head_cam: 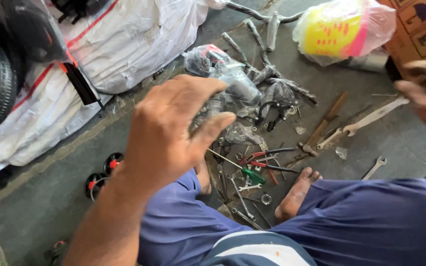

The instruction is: The person manipulates a bicycle component by hand, fits small metal parts together, and uses a screwdriver to tighten fasteners while sitting on the floor.

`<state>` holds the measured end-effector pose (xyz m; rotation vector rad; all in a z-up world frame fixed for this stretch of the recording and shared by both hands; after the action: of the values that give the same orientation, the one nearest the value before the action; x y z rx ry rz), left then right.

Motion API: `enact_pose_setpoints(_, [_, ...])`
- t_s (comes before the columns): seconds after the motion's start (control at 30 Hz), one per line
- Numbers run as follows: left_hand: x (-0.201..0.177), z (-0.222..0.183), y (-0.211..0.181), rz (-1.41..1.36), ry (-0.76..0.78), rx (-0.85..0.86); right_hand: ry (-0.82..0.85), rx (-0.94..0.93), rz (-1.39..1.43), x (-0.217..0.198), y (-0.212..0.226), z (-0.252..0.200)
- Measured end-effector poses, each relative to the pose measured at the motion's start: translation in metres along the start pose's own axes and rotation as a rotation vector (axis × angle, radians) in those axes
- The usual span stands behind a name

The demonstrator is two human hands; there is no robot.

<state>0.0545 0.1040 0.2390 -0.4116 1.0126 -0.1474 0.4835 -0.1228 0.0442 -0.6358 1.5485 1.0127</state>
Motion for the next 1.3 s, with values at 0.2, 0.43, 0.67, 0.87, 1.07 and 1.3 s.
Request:
enact_pose_setpoints(0.2, [0.006,-0.011,0.042,-0.335,0.127,-0.266,0.194,-0.359,-0.206,0.104,0.113,0.077])
enact_pose_setpoints(0.43, [0.002,-0.018,0.082,-0.434,0.182,-0.492,0.127,-0.151,0.025,0.329,0.112,0.078])
enact_pose_setpoints(0.67, [0.005,-0.02,0.094,-0.513,0.202,-0.546,0.503,0.054,-0.149,0.351,0.087,0.038])
enact_pose_setpoints(0.87, [0.013,-0.016,0.088,-0.474,0.208,-0.446,0.308,0.039,0.13,0.244,0.117,0.062])
enact_pose_setpoints(1.07, [0.043,-0.033,0.084,-0.2,0.349,-0.468,0.418,0.191,1.054,0.139,0.216,0.061])
enact_pose_setpoints(1.3, [0.102,-0.055,0.067,0.566,0.292,-0.113,0.587,0.075,1.34,0.065,0.296,0.015])
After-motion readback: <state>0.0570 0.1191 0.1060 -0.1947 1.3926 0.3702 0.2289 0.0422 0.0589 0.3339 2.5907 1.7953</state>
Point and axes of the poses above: each hand's wrist, its own z-axis towards the middle knuckle, its own x-axis out of the palm, y = z × x, the point moved 3 cm from there along z, towards the middle knuckle, and after that the axes turned 8 degrees about y, right-handed, at the moved point
